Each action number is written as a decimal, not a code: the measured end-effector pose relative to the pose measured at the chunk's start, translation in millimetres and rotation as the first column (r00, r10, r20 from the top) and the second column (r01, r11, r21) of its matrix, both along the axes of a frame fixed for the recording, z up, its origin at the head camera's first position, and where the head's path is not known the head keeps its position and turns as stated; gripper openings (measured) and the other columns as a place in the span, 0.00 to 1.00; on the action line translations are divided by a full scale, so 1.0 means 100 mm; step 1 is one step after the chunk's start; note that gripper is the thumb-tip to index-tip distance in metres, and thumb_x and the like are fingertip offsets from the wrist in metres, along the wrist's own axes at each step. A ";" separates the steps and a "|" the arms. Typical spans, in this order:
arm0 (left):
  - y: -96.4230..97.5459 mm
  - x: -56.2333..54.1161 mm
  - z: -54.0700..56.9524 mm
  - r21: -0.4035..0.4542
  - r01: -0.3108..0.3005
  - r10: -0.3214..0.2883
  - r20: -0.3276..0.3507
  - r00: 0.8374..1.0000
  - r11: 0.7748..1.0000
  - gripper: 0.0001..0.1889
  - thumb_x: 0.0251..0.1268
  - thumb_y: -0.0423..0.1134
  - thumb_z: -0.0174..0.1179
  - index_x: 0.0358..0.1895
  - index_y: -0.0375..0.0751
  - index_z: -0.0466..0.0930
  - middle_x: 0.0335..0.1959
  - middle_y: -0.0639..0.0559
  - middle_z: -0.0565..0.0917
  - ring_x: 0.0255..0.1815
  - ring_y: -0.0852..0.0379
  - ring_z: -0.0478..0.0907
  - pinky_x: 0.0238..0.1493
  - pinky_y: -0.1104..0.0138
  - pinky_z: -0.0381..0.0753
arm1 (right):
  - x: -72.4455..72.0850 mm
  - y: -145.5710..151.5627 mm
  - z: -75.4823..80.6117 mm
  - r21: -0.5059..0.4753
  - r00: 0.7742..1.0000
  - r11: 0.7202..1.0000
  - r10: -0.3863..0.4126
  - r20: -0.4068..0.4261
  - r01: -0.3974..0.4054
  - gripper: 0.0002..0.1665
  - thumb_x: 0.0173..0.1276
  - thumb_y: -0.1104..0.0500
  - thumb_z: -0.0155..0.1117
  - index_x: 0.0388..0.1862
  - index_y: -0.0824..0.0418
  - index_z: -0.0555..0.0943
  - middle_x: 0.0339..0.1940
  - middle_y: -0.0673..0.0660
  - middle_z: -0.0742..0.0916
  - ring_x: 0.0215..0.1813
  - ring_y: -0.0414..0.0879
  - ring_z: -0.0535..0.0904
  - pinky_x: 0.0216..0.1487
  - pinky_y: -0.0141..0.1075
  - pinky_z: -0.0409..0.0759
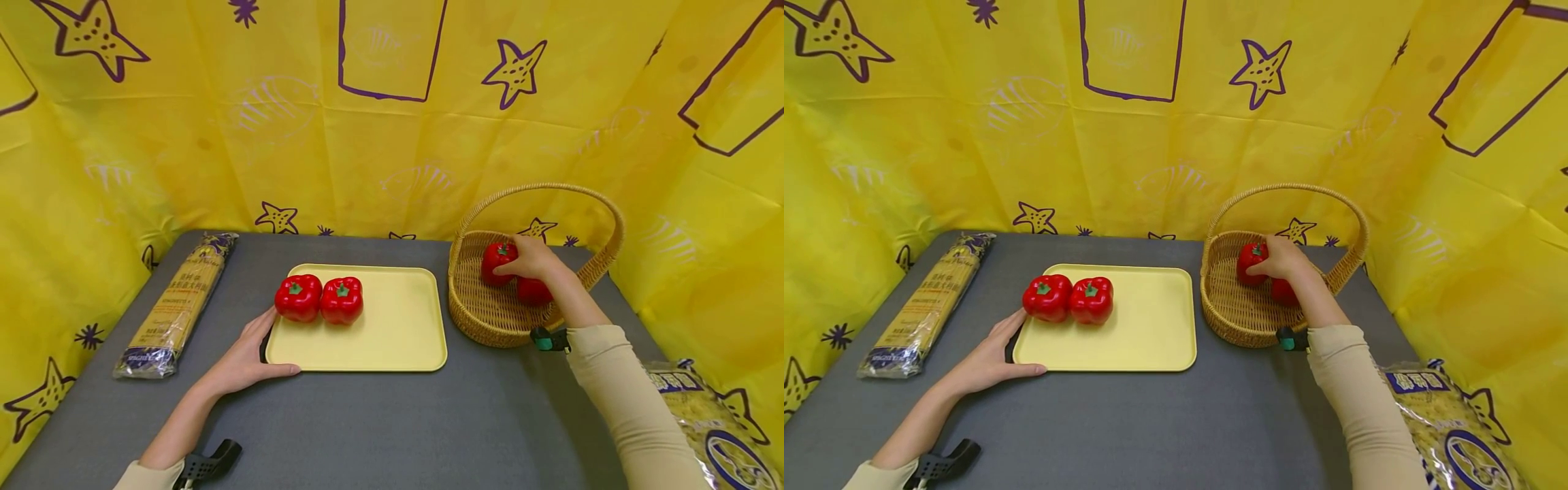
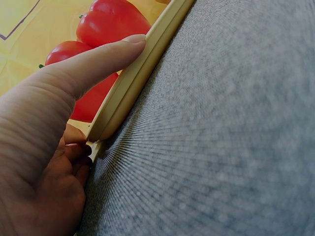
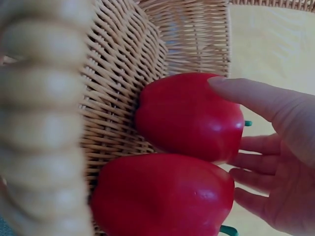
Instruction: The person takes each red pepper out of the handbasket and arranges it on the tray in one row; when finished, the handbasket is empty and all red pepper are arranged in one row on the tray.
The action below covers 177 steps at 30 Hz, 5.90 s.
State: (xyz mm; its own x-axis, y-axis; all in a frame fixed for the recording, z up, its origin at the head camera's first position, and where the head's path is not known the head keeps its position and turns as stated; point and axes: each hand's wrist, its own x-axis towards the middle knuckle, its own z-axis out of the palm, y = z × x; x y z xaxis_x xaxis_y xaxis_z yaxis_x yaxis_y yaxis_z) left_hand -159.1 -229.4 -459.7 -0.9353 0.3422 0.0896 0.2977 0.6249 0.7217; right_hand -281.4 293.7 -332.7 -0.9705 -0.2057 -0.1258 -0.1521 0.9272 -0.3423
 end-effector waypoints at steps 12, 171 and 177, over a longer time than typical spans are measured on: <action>0.00 -0.02 -0.02 0.001 0.004 -0.004 -0.014 1.000 1.000 0.63 0.46 0.55 0.76 0.80 0.47 0.39 0.78 0.39 0.49 0.74 0.34 0.45 0.62 0.33 0.52 | 0.00 -0.03 -0.03 0.039 1.000 0.999 -0.006 -0.028 0.007 0.45 0.61 0.54 0.71 0.68 0.78 0.63 0.60 0.77 0.74 0.61 0.71 0.69 0.61 0.62 0.66; 0.01 -0.01 0.00 -0.016 -0.008 0.008 0.003 1.000 1.000 0.63 0.45 0.55 0.76 0.80 0.46 0.41 0.77 0.39 0.50 0.74 0.34 0.45 0.62 0.33 0.52 | 0.77 -1.47 -0.40 -0.290 0.952 0.925 0.177 -0.249 -0.247 0.44 0.50 0.50 0.81 0.64 0.64 0.74 0.57 0.58 0.80 0.56 0.51 0.77 0.55 0.46 0.77; 0.01 -0.01 0.00 -0.007 -0.003 0.003 0.000 1.000 1.000 0.63 0.45 0.54 0.77 0.80 0.46 0.41 0.77 0.38 0.50 0.74 0.34 0.45 0.62 0.32 0.51 | 0.75 -1.55 -0.43 -0.274 0.951 0.928 0.189 -0.244 -0.254 0.44 0.51 0.50 0.80 0.64 0.64 0.74 0.61 0.57 0.78 0.60 0.51 0.75 0.58 0.46 0.76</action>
